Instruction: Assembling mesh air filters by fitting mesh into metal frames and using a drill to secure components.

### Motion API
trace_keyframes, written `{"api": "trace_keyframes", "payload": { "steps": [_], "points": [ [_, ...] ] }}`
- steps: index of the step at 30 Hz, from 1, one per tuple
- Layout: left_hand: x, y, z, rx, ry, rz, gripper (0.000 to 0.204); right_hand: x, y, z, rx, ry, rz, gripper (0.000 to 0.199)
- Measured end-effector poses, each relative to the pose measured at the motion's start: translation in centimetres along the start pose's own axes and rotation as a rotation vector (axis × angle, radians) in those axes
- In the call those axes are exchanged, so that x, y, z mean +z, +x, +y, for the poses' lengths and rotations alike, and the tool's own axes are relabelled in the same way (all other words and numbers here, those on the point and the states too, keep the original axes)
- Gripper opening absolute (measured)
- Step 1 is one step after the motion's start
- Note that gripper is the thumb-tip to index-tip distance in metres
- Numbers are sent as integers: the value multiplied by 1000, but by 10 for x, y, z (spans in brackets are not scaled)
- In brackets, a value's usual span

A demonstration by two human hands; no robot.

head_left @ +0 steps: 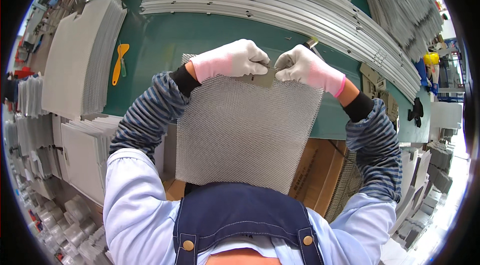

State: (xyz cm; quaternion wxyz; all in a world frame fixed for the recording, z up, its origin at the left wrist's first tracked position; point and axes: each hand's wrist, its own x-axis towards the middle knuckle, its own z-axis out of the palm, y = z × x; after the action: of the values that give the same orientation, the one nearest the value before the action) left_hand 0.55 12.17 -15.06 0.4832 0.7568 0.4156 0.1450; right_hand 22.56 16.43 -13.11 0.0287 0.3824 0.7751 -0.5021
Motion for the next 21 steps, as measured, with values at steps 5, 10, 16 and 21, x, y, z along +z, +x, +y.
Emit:
{"api": "trace_keyframes", "payload": {
  "steps": [5,10,16,21],
  "points": [
    [-7,-6,4,85,349,-9,30,10,3,2,8,-29,32,24],
    [-20,-39,-15,107,881,499,64,-3,0,18,76,-409,-20,51],
    [50,-73,-55,26,845,462,77,65,42,14,-222,-787,354,81],
    [49,-74,-56,26,806,480,74,77,51,33,-389,-761,531,77]
  ]
}}
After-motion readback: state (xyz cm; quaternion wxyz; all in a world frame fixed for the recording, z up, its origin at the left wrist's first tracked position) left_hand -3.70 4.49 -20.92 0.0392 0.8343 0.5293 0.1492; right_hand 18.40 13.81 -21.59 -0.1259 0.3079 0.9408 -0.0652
